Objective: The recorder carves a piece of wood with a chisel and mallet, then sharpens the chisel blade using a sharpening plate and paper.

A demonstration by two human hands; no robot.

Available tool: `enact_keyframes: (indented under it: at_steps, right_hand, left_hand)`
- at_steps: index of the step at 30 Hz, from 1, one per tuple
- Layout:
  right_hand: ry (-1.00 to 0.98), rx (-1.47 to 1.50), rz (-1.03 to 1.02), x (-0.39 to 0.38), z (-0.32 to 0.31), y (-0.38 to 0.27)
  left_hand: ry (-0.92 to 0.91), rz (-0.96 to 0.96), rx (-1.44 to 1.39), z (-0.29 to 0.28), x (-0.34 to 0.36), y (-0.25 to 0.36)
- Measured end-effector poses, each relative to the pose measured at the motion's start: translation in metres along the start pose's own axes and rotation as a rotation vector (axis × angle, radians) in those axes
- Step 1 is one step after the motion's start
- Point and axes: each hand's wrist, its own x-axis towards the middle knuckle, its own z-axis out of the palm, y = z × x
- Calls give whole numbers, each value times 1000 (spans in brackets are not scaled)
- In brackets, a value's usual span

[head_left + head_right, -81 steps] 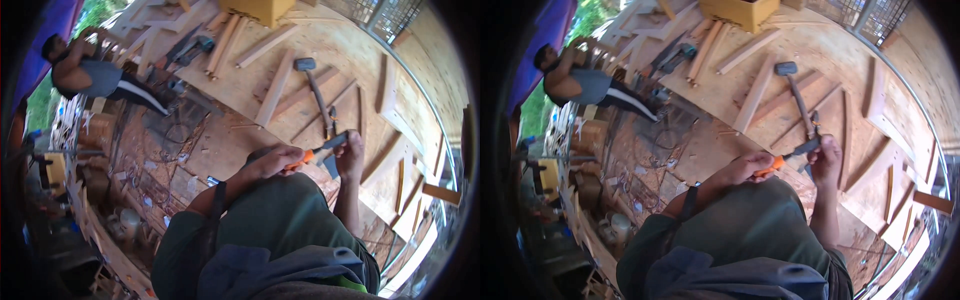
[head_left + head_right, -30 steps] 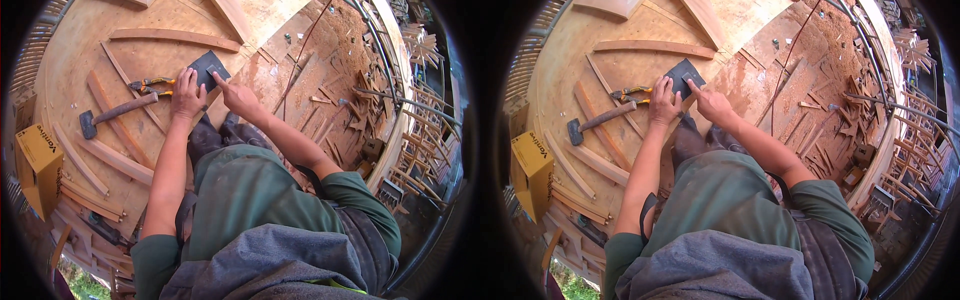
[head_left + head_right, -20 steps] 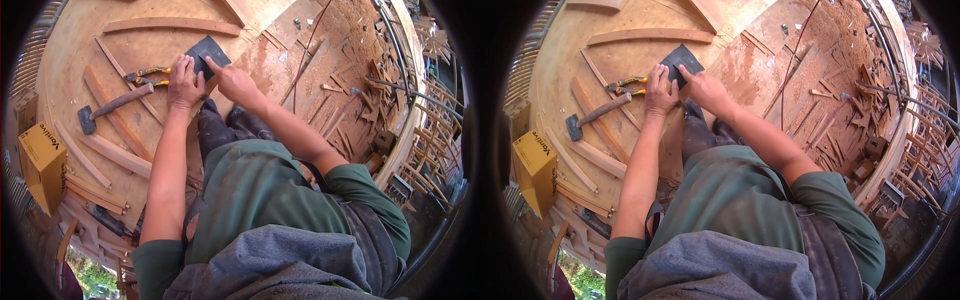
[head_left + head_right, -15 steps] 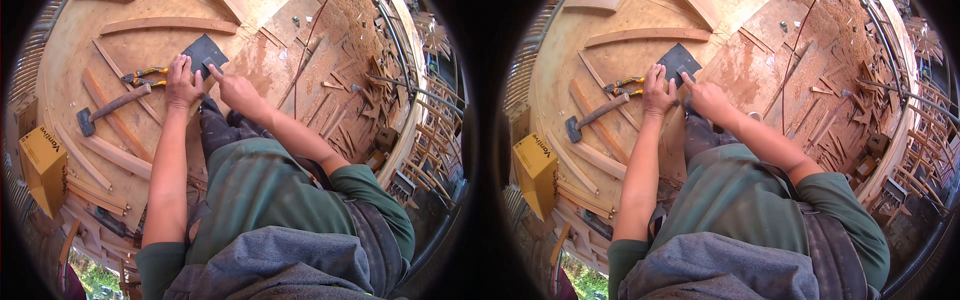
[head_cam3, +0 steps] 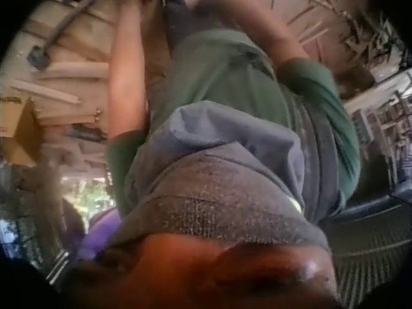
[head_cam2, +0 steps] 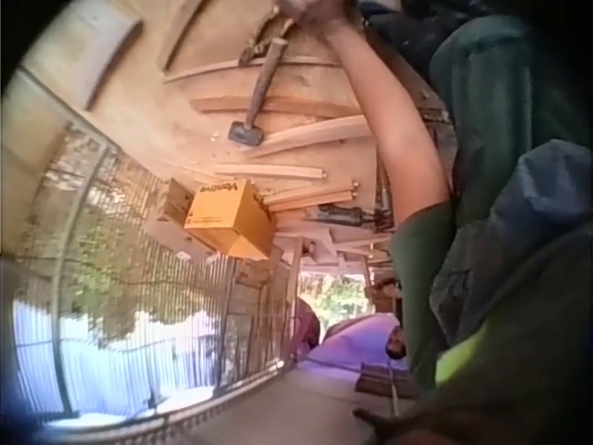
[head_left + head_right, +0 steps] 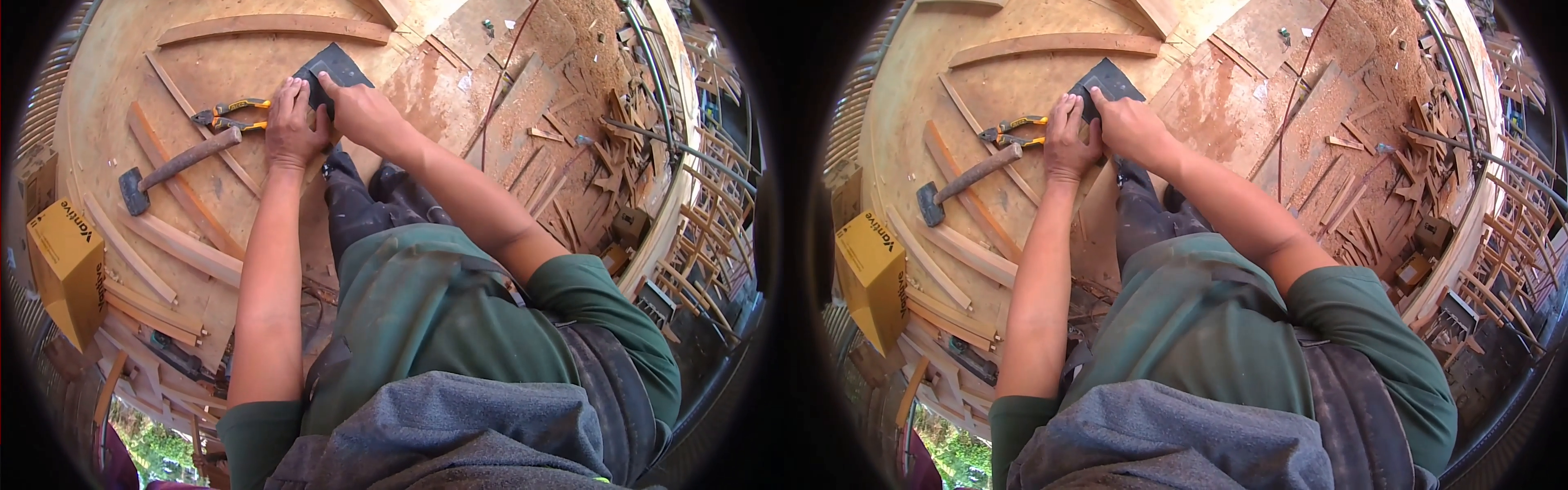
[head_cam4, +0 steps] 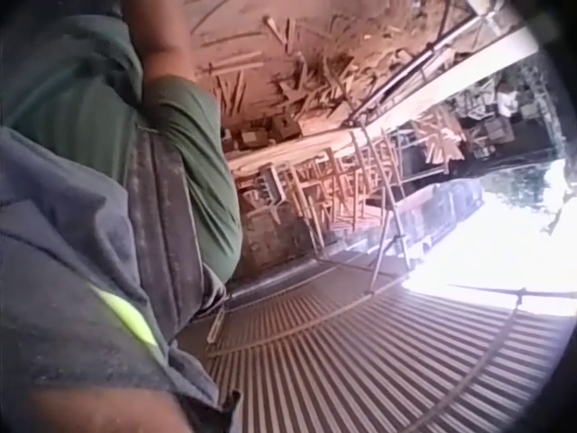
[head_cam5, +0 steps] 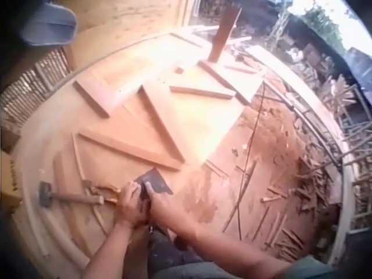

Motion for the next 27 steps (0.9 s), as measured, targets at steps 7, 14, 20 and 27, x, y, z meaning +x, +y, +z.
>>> enact_keyframes:
  at_steps: [7,14,20,27]
  right_hand:
    - [-70,-40,58,-37,11,6]
    - [-123,-62,125,-23,1,-12]
    - [-41,-59,129,15,8,-11]
    - [-156,-238,163,-11,9,-6]
  left_hand:
    - [2,-1,4,-5,4,2]
    - [-6,-21,20,0,-6,-5]
    - [-1,-13,-7,-2,7,-1]
    - [31,-3,-18,0,0,-2]
